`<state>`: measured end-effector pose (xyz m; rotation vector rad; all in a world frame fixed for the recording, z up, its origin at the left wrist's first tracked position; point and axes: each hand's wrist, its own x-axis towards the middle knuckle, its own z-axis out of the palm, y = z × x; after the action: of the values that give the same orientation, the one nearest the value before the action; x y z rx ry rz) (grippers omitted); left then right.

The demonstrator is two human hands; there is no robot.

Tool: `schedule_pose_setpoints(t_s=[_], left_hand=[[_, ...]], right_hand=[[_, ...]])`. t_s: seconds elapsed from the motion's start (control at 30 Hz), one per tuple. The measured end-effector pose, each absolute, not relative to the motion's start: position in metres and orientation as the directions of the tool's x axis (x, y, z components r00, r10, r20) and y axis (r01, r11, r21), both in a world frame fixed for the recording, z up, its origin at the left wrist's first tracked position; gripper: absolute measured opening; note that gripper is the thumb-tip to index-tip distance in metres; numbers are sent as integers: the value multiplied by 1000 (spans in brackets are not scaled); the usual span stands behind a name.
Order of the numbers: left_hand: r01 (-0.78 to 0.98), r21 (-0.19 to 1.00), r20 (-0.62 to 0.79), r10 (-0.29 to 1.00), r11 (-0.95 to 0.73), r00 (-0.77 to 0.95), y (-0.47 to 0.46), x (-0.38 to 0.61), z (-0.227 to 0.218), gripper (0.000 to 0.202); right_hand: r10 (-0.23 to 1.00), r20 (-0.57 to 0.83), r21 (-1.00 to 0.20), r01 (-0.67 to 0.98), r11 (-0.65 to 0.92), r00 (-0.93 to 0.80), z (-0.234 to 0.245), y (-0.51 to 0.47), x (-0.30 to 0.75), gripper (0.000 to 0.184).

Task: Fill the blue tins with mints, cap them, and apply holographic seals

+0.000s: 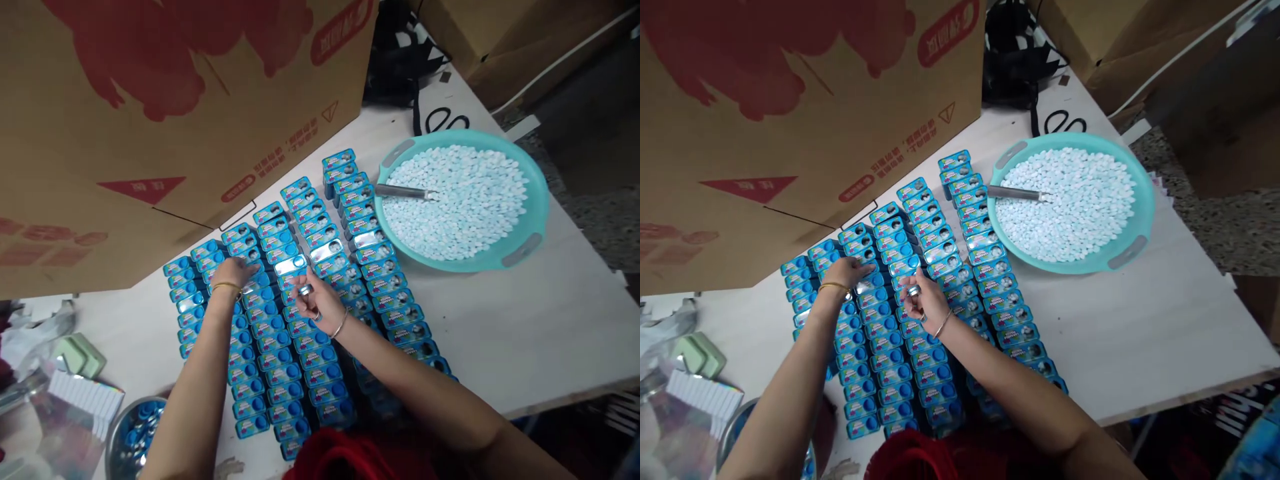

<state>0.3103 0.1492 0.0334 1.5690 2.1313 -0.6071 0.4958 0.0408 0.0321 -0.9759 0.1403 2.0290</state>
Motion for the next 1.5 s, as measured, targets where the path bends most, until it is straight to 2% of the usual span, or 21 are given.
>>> schedule_pose_setpoints(t_s=[0.1,0.17,0.23,0.3,0.37,0.4,0.47,0.6,0.7,0.77,0.83,0.9,0.97,1.03,1.13,1.2,1.23,1.33,1.4,1.43,1.5], left_hand=[[954,-183,-574,762,237,-300,149,314,39,29],[957,-152,-525,800,246,-289,140,319,43,25],[969,39,-447,872,244,-202,124,326,48,20],[914,377,-365,931,154,-6,103,335,50,19],[737,675,-285,933,32,221,80,345,51,19],[644,765,-253,920,2,298,70,349,51,19],[530,848,-225,916,15,333,55,353,50,18],[485,851,-281,955,202,95,60,343,42,19],[547,761,-300,936,350,-182,93,324,33,16],[668,617,-309,908,417,-283,121,312,28,15],[799,408,-381,877,443,-292,148,305,25,18],[892,188,-501,821,411,-273,169,302,24,25],[941,21,-601,757,338,-258,182,302,26,32],[959,-78,-640,724,272,-258,189,305,29,38],[961,-146,-613,741,234,-274,185,310,36,39],[964,-110,-542,799,241,-261,172,315,43,31],[971,-27,-495,841,236,-218,161,319,46,25],[904,422,-357,930,74,91,120,332,52,23],[767,640,-287,909,-51,301,90,341,55,21],[725,684,-256,906,-78,338,78,346,55,18],[717,692,-199,931,-88,306,63,352,56,11]], right_hand=[[718,-629,-380,-688,-618,-298,29,38,495,49],[741,-614,-447,-654,-611,-273,29,36,495,48],[753,-603,-484,-628,-609,-264,30,34,496,49],[753,-588,-497,-603,-624,-295,32,32,495,51],[741,-579,-499,-571,-653,-341,34,30,492,55],[731,-582,-500,-552,-667,-357,35,30,490,57],[710,-593,-500,-518,-694,-380,37,30,484,60],[702,-594,-472,-537,-699,-392,36,36,473,58],[723,-583,-457,-586,-669,-371,33,43,471,53],[722,-574,-448,-590,-672,-387,31,46,473,53],[716,-568,-445,-581,-682,-406,29,48,476,55],[715,-555,-447,-572,-688,-426,27,50,479,58],[718,-530,-442,-575,-688,-452,25,51,482,61],[715,-513,-425,-584,-692,-474,25,53,483,65],[707,-514,-412,-583,-700,-485,28,56,484,70],[709,-521,-424,-576,-699,-476,31,57,485,73],[711,-527,-433,-573,-696,-465,33,57,485,73],[712,-556,-452,-562,-693,-430,35,58,484,74],[703,-585,-455,-554,-697,-404,35,58,481,74],[697,-604,-455,-550,-700,-388,35,59,478,74],[681,-638,-447,-547,-708,-360,35,60,472,74]])
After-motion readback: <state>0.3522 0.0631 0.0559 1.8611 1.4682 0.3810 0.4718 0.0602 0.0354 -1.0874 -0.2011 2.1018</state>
